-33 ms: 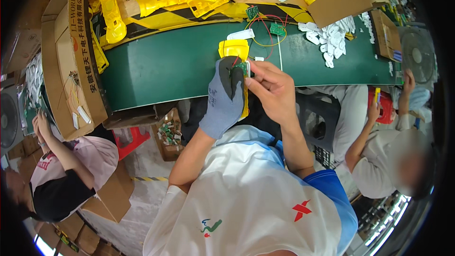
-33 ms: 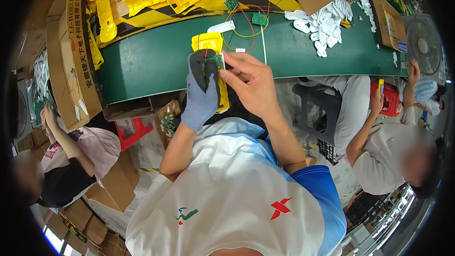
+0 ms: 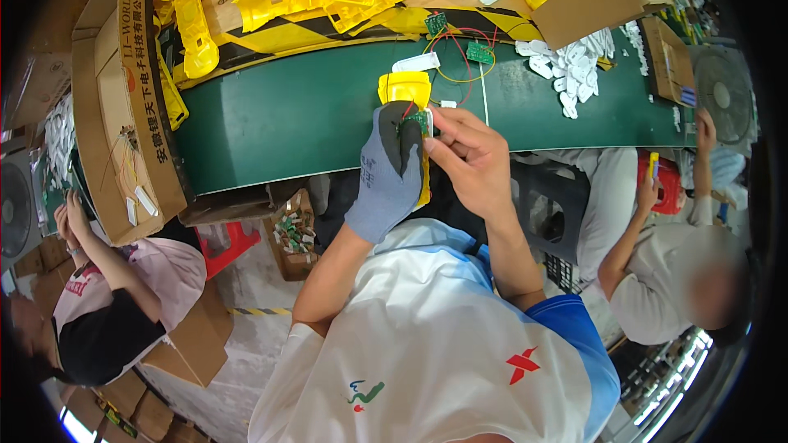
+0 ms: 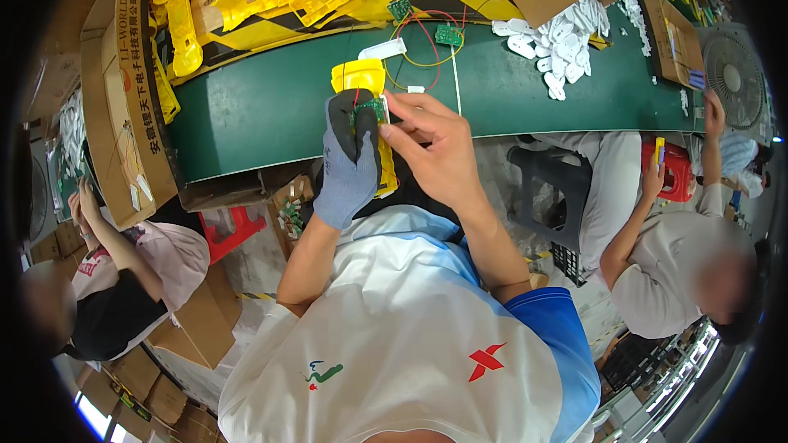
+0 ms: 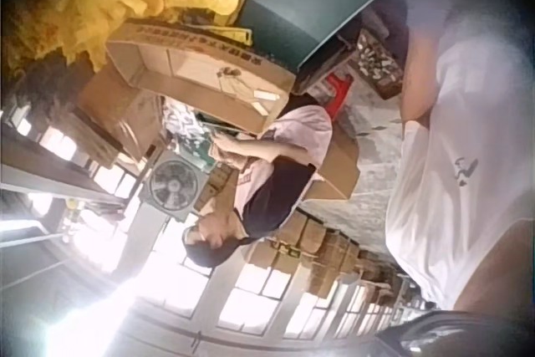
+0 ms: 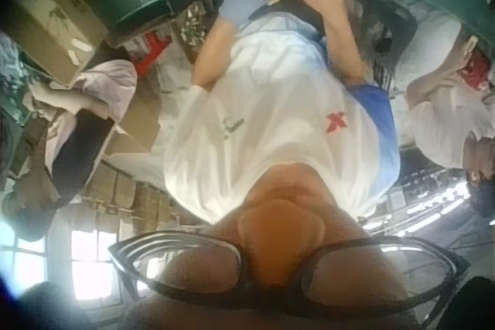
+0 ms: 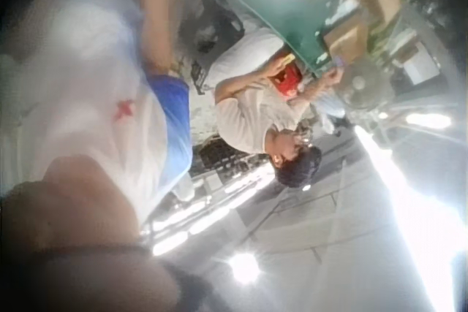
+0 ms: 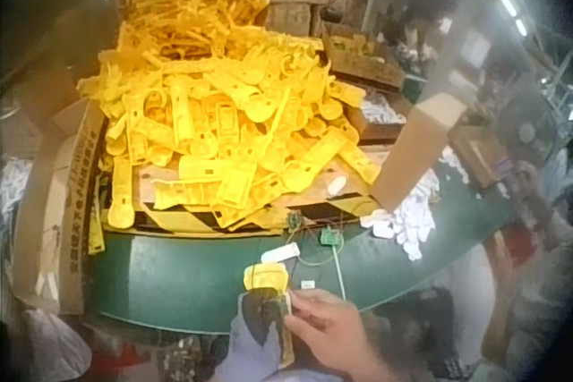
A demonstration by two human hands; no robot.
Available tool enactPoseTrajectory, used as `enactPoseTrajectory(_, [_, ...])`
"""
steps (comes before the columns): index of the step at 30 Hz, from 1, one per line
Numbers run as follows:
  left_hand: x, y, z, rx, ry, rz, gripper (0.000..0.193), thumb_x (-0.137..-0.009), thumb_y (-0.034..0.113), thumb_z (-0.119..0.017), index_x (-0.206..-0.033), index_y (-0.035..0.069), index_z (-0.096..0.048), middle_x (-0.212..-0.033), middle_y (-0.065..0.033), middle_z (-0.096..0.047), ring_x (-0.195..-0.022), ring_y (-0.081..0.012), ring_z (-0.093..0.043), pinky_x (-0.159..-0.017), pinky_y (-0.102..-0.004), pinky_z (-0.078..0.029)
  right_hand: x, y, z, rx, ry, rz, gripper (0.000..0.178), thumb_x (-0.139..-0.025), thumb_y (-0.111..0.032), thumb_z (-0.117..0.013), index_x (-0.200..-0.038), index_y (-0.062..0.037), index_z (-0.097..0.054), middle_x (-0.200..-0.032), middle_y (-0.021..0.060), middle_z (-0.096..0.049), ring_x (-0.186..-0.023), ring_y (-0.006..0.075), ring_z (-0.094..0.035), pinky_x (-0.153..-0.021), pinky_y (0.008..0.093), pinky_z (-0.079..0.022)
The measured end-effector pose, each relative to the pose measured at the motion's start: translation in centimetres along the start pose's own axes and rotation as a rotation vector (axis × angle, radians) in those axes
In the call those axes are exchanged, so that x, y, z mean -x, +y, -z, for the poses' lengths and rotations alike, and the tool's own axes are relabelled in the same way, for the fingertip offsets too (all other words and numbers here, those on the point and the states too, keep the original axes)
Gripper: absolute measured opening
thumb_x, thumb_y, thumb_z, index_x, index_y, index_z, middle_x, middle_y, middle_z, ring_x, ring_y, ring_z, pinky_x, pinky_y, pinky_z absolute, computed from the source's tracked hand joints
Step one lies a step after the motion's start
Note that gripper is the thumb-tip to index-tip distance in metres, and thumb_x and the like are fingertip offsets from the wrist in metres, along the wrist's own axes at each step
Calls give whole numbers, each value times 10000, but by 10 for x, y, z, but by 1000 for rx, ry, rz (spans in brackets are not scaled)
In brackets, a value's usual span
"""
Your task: The recorder assembles small electronic components into yellow plastic housings.
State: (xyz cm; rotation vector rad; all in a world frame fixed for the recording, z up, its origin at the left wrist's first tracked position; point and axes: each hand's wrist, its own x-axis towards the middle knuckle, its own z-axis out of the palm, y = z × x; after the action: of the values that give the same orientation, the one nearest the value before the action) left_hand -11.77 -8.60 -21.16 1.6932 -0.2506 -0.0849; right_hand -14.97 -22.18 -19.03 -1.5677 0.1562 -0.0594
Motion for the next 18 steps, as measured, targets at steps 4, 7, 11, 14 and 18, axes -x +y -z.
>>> enactPoseTrajectory(4, [2,3,-1,16,-15,50,291,-950,128,-540,-1210,19,-468,-1035,-205,-584,-901,-341,-621,-771,-401,-499,4,1,-5,106,76,62,366,-869,11,-677,-1233,-28,-659,-1244,107,-592,-885,117,-647,-747,237,-546])
enactPoseTrajectory(7, [1,1,-3,-17,12,4,287,-950,127,-543,-1206,20,-470,-1039,-198,-571,-904,-332,-618,-767,-401,-498,5,0,-6,182,62,148,351,-878,-1,-668,-1228,-24,-662,-1265,110,-576,-894,121,-647,-733,242,-539])
enactPoseTrajectory(11, [5,0,-3,93,21,58,258,-950,124,-537,-1179,15,-490,-1036,-182,-561,-909,-312,-611,-762,-398,-495,6,3,-8,139,81,95,334,-892,-5,-652,-1226,-15,-660,-1258,111,-580,-891,113,-641,-723,242,-532])
enactPoseTrajectory(14, [7,-2,-4,5,55,-59,240,-945,120,-541,-1159,15,-509,-1024,-169,-561,-901,-301,-607,-763,-393,-494,9,8,-8,9,88,62,321,-899,-14,-647,-1220,-2,-659,-1264,114,-579,-895,111,-637,-738,224,-523])
enactPoseTrajectory(18, [5,-7,-4,86,1,1,248,-929,110,-562,-1155,18,-518,-1018,-169,-556,-906,-304,-604,-764,-392,-494,8,10,-5,105,91,154,330,-882,2,-652,-1211,13,-657,-1249,122,-592,-799,111,-611,-718,230,-505])
